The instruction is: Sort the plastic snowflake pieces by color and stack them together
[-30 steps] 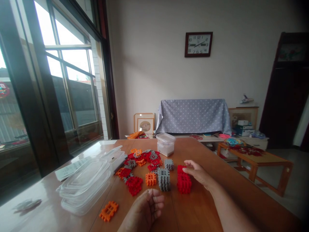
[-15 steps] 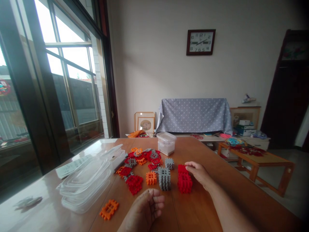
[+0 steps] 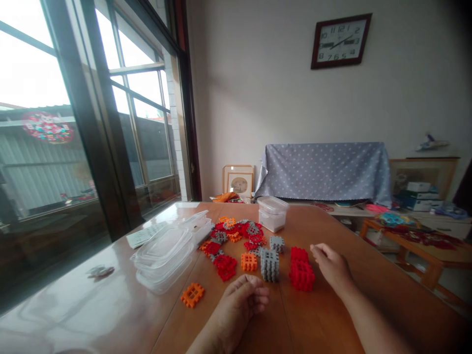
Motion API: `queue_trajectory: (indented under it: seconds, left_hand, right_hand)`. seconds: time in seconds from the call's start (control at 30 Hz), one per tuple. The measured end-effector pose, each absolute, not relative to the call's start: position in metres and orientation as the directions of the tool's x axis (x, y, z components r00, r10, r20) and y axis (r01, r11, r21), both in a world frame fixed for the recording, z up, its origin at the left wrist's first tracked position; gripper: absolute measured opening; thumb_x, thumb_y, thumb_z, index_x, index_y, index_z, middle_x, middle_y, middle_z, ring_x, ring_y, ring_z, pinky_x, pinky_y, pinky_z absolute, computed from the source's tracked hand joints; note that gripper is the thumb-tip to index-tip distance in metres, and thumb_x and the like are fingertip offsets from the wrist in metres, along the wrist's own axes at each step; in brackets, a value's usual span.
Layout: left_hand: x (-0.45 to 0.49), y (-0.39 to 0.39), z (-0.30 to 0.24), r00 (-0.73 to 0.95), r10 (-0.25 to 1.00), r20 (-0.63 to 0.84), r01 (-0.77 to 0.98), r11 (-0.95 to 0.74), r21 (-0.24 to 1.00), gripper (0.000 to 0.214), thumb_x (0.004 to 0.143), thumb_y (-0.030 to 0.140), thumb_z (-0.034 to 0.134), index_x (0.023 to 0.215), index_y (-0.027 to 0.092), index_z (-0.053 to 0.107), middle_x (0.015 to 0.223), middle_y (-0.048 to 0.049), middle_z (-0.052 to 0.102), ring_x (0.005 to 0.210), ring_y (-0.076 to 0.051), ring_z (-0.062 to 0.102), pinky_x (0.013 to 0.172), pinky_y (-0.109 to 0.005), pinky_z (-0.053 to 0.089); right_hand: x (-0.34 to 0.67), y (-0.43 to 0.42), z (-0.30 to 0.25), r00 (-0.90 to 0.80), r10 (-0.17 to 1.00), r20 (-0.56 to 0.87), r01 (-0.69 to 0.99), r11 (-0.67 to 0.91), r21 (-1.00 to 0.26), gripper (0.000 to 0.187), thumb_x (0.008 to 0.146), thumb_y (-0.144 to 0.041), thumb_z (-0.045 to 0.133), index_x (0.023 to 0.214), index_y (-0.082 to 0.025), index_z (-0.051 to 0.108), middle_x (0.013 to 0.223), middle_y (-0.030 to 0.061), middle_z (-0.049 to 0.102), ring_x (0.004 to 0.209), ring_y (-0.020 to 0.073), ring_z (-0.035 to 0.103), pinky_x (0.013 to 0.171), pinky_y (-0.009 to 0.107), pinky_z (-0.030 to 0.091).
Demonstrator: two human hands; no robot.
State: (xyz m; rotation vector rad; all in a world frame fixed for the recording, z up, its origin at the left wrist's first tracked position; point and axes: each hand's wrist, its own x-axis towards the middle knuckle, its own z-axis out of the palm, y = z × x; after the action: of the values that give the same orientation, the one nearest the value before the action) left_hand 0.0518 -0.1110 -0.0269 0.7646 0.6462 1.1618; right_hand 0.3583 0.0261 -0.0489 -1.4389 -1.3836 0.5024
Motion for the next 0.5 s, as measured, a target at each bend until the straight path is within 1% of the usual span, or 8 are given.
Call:
queue_trajectory:
  seconds: [0.07,0.13,0.23,0.33,0.4,0.43,0.47,0.5]
  left_hand:
    - [0.051,-0.111,-0.025,0.188,0.982,-0.014,-0.524,0.112,0.845,0.024,0.086,0.036,0.074,0.094,0.015,0.066,0.095,-0.0107,0.072,0.084,-0.017,0.066,0.082,-0.029,0.045]
    - [0.048,-0.109,-0.024,0.108,0.994,0.021,-0.511,0.038,0.859,0.025,0.083,0.036,0.078,0.093,0.016,0.066,0.095,-0.0093,0.072,0.083,-0.017,0.065,0.083,-0.029,0.045]
    - [0.039,-0.1,-0.024,-0.008,0.999,0.051,-0.477,-0.049,0.877,0.029,0.078,0.036,0.082,0.092,0.016,0.066,0.09,-0.0071,0.071,0.079,-0.016,0.063,0.079,-0.028,0.044]
    - [0.023,-0.083,-0.023,-0.156,0.981,0.114,-0.338,-0.161,0.927,0.03,0.075,0.037,0.083,0.089,0.017,0.065,0.081,-0.0041,0.068,0.074,-0.015,0.059,0.073,-0.027,0.042]
    - [0.009,-0.068,-0.022,-0.226,0.954,0.196,-0.148,-0.232,0.961,0.026,0.078,0.036,0.077,0.09,0.018,0.063,0.082,-0.0034,0.066,0.072,-0.016,0.057,0.072,-0.028,0.042]
    - [0.002,-0.06,-0.021,-0.269,0.934,0.236,0.017,-0.241,0.97,0.021,0.08,0.033,0.073,0.089,0.018,0.063,0.084,-0.0042,0.065,0.074,-0.017,0.058,0.072,-0.029,0.042]
    - [-0.006,-0.052,-0.02,-0.291,0.914,0.282,0.231,-0.219,0.948,0.015,0.082,0.029,0.069,0.09,0.018,0.063,0.087,-0.0058,0.065,0.08,-0.019,0.059,0.076,-0.03,0.042]
    - [-0.013,-0.044,-0.019,-0.296,0.895,0.335,0.447,-0.18,0.876,0.012,0.083,0.026,0.065,0.092,0.018,0.064,0.091,-0.0073,0.066,0.086,-0.021,0.06,0.08,-0.031,0.042]
  right_hand:
    - [0.356,0.022,-0.048,0.212,0.896,0.392,0.572,0.211,-0.792,0.041,0.083,-0.061,0.054,0.071,-0.024,0.065,0.064,-0.0014,0.066,0.068,0.0212,0.061,0.067,0.029,0.044]
    - [0.353,0.017,-0.045,0.185,0.884,0.43,0.644,0.221,-0.732,0.044,0.084,-0.062,0.051,0.068,-0.024,0.063,0.061,-0.002,0.064,0.066,0.0202,0.06,0.064,0.028,0.042]
    - [0.349,0.012,-0.04,0.172,0.87,0.463,0.67,0.241,-0.702,0.047,0.084,-0.064,0.049,0.063,-0.024,0.061,0.057,-0.0017,0.061,0.063,0.0196,0.058,0.06,0.027,0.041]
    - [0.346,0.008,-0.037,0.17,0.852,0.494,0.667,0.269,-0.695,0.047,0.084,-0.064,0.049,0.061,-0.024,0.061,0.054,-0.001,0.06,0.061,0.0193,0.057,0.059,0.026,0.041]
    - [0.345,0.007,-0.036,0.172,0.847,0.503,0.666,0.276,-0.693,0.048,0.084,-0.064,0.048,0.06,-0.024,0.06,0.053,-0.0009,0.059,0.061,0.019,0.056,0.058,0.026,0.041]
    - [0.345,0.007,-0.036,0.171,0.847,0.504,0.666,0.278,-0.692,0.049,0.084,-0.064,0.048,0.06,-0.024,0.06,0.053,-0.0009,0.059,0.06,0.0187,0.056,0.058,0.026,0.041]
    - [0.344,0.007,-0.036,0.167,0.847,0.504,0.666,0.28,-0.691,0.049,0.085,-0.065,0.048,0.06,-0.024,0.059,0.053,-0.001,0.059,0.06,0.0184,0.055,0.058,0.026,0.041]
    - [0.343,0.007,-0.036,0.162,0.848,0.505,0.666,0.283,-0.69,0.049,0.085,-0.065,0.048,0.06,-0.024,0.058,0.053,-0.0011,0.059,0.059,0.0181,0.054,0.058,0.026,0.04]
